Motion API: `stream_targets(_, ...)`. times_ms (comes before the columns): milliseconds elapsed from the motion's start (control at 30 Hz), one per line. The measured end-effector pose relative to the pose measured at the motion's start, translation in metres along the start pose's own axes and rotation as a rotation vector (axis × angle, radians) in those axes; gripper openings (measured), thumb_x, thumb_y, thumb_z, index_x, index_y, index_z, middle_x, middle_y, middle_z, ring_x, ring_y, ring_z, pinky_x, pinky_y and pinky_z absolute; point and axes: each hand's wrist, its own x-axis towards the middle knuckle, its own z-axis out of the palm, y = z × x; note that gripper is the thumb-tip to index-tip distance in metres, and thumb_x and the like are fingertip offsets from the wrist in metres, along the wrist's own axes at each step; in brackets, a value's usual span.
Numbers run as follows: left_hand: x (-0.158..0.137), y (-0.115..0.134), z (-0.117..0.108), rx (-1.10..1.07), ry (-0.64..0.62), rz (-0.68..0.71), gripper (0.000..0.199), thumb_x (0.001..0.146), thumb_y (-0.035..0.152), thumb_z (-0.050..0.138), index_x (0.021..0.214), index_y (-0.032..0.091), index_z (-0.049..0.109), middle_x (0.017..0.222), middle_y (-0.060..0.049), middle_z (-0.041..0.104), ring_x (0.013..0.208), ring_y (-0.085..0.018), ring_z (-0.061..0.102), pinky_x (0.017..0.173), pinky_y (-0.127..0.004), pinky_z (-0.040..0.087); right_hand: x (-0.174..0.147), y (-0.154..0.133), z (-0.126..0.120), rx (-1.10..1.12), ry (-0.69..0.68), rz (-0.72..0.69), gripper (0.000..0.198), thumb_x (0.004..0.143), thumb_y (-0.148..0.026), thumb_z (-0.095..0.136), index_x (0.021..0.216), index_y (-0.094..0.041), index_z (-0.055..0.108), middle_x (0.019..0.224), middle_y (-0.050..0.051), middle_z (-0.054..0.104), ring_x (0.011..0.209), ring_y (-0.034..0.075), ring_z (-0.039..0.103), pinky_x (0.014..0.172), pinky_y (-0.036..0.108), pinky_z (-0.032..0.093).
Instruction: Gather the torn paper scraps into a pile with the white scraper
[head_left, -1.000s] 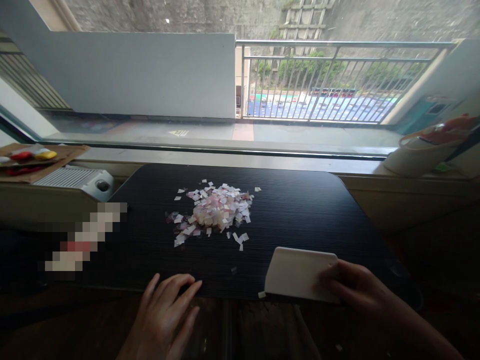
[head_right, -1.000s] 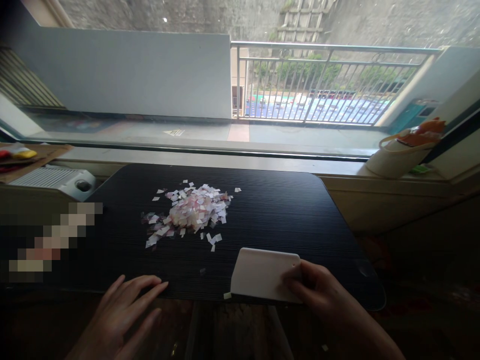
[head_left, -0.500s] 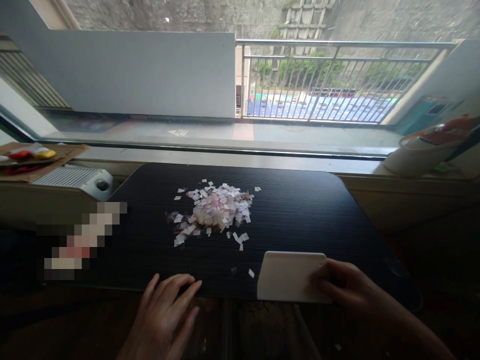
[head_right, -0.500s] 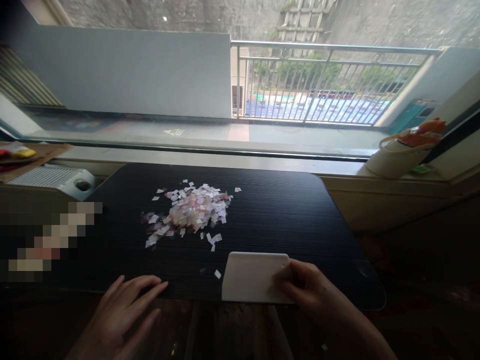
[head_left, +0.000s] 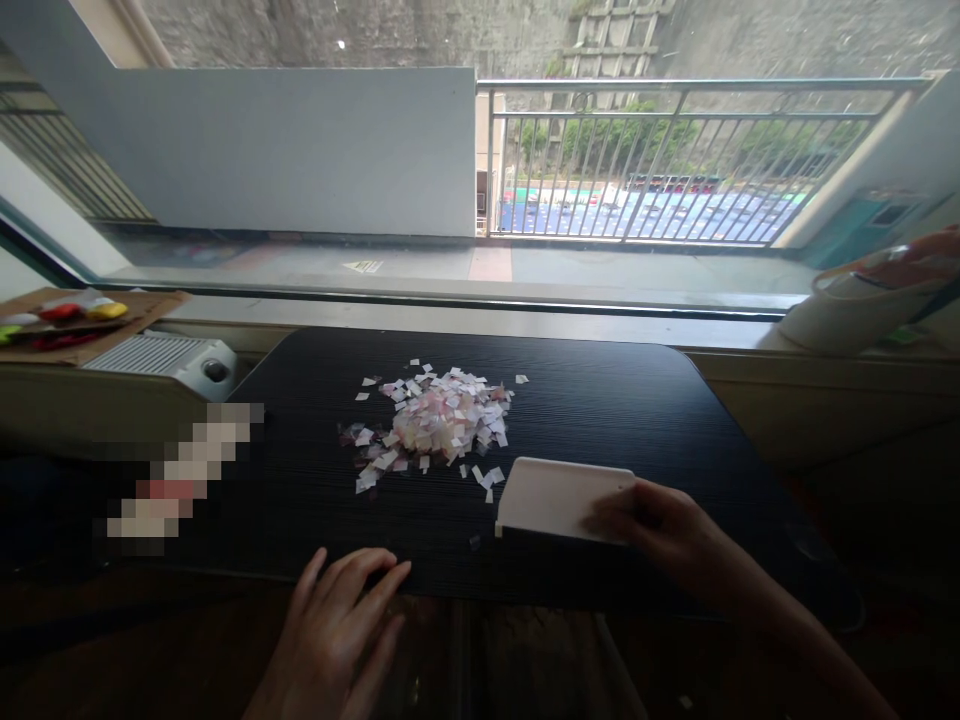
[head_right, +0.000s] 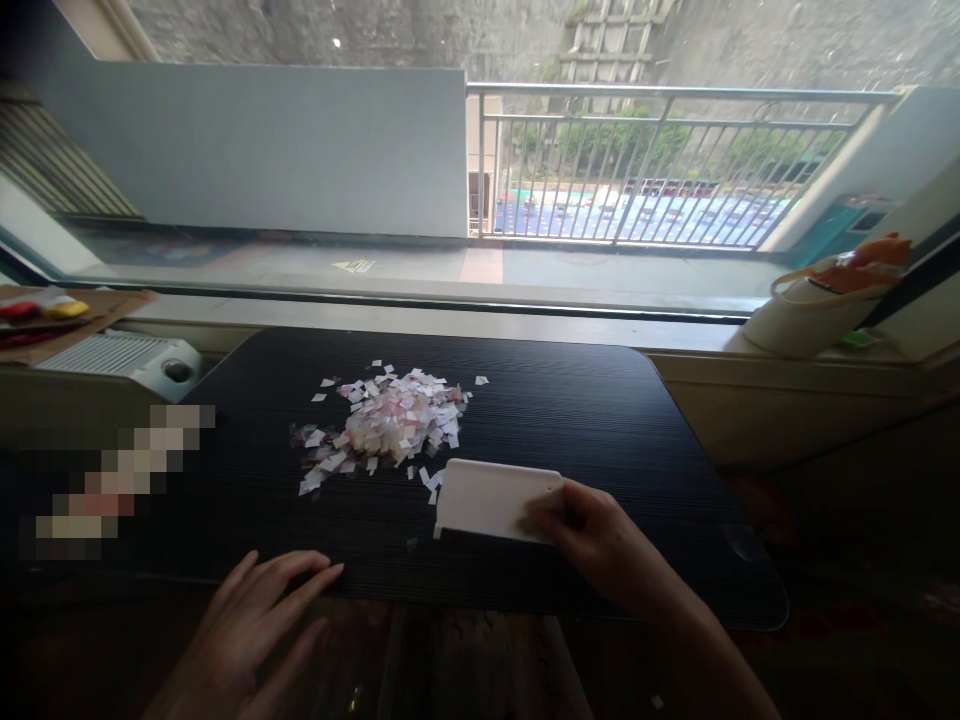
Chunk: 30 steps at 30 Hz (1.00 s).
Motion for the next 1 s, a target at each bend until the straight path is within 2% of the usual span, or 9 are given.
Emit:
stream_targets(100, 0.004, 0.003, -0.004, 0.009, 0.008, 0.007, 0.034, 0.081, 0.025, 0.052, 0.115, 0.025, 0.057, 0.104, -0.003, 0.066, 0.095, -0.019, 0.062, 0.096, -0.038, 0.037, -0.005, 0.000, -0.006, -0.008, -0.108, 0.033, 0.023, 0.078, -0.038, 0.062, 0.076, -0.016, 0.067, 0.074, 0.004, 0.071, 0.070, 0.019, 0.064, 0.062, 0.025, 0.052)
stream_targets(267, 0.002, 0.002, -0.002, -0.015, 0.008, -0.016, 0.034, 0.082, 0.028, 0.051, 0.115, 0.026, 0.057, 0.103, -0.003, 0.066, 0.095, -0.019, 0.062, 0.096, -0.039, 0.036, -0.011, 0.003, -0.010, -0.003, -0.070, 0.057, 0.027, 0.077, -0.041, 0.061, 0.076, -0.014, 0.067, 0.075, 0.005, 0.069, 0.071, 0.020, 0.063, 0.063, 0.027, 0.051)
stream_targets(400, 0.001, 0.001, -0.002, 0.003, 0.009, -0.002, 0.034, 0.081, 0.027, 0.052, 0.115, 0.026, 0.057, 0.105, -0.003, 0.065, 0.096, -0.019, 0.061, 0.097, -0.039, 0.036, -0.010, 0.003, -0.005, 0.038, -0.144, 0.085, 0.027, 0.078, -0.040, 0.061, 0.080, -0.014, 0.067, 0.078, 0.005, 0.070, 0.074, 0.020, 0.063, 0.065, 0.027, 0.051)
stream_targets(633, 0.005, 0.002, -0.004, 0.029, 0.015, 0.020, 0.034, 0.080, 0.025, 0.052, 0.114, 0.025, 0.057, 0.102, -0.003, 0.066, 0.094, -0.018, 0.061, 0.095, -0.038, 0.036, -0.020, -0.003, -0.007, 0.052, -0.177, 0.121, 0.023, 0.079, -0.037, 0.061, 0.080, -0.015, 0.068, 0.078, 0.004, 0.071, 0.073, 0.019, 0.064, 0.064, 0.025, 0.051)
stream_targets(700, 0.006, 0.003, -0.005, 0.025, 0.013, 0.019, 0.034, 0.080, 0.025, 0.052, 0.114, 0.024, 0.057, 0.102, -0.003, 0.066, 0.094, -0.018, 0.061, 0.095, -0.038, 0.036, -0.022, -0.004, -0.006, 0.054, -0.145, 0.121, 0.022, 0.077, -0.037, 0.063, 0.078, -0.016, 0.069, 0.076, 0.003, 0.071, 0.072, 0.019, 0.065, 0.063, 0.025, 0.052)
stream_targets(800, 0.007, 0.003, -0.005, 0.008, 0.003, 0.007, 0.034, 0.080, 0.023, 0.053, 0.114, 0.024, 0.057, 0.102, -0.003, 0.066, 0.095, -0.018, 0.061, 0.096, -0.039, 0.037, -0.022, -0.005, 0.001, 0.043, -0.016, 0.100, 0.025, 0.076, -0.040, 0.063, 0.078, -0.016, 0.069, 0.075, 0.005, 0.072, 0.071, 0.021, 0.067, 0.062, 0.026, 0.053)
stream_targets(933, 0.006, 0.006, -0.004, -0.020, 0.004, -0.028, 0.033, 0.080, 0.019, 0.052, 0.112, 0.024, 0.058, 0.103, -0.004, 0.065, 0.095, -0.018, 0.061, 0.096, -0.041, 0.039, -0.018, -0.005, 0.021, 0.051, 0.125, 0.022, 0.030, 0.077, -0.045, 0.061, 0.083, -0.017, 0.071, 0.083, 0.008, 0.076, 0.077, 0.023, 0.070, 0.069, 0.029, 0.056)
stream_targets(1000, 0.004, 0.008, -0.004, -0.036, -0.001, -0.059, 0.032, 0.080, 0.020, 0.052, 0.112, 0.024, 0.058, 0.104, -0.004, 0.065, 0.097, -0.019, 0.061, 0.096, -0.042, 0.041, -0.019, -0.003, 0.034, 0.013, 0.164, -0.021, 0.028, 0.077, -0.044, 0.062, 0.082, -0.018, 0.072, 0.082, 0.007, 0.076, 0.075, 0.023, 0.070, 0.068, 0.029, 0.057)
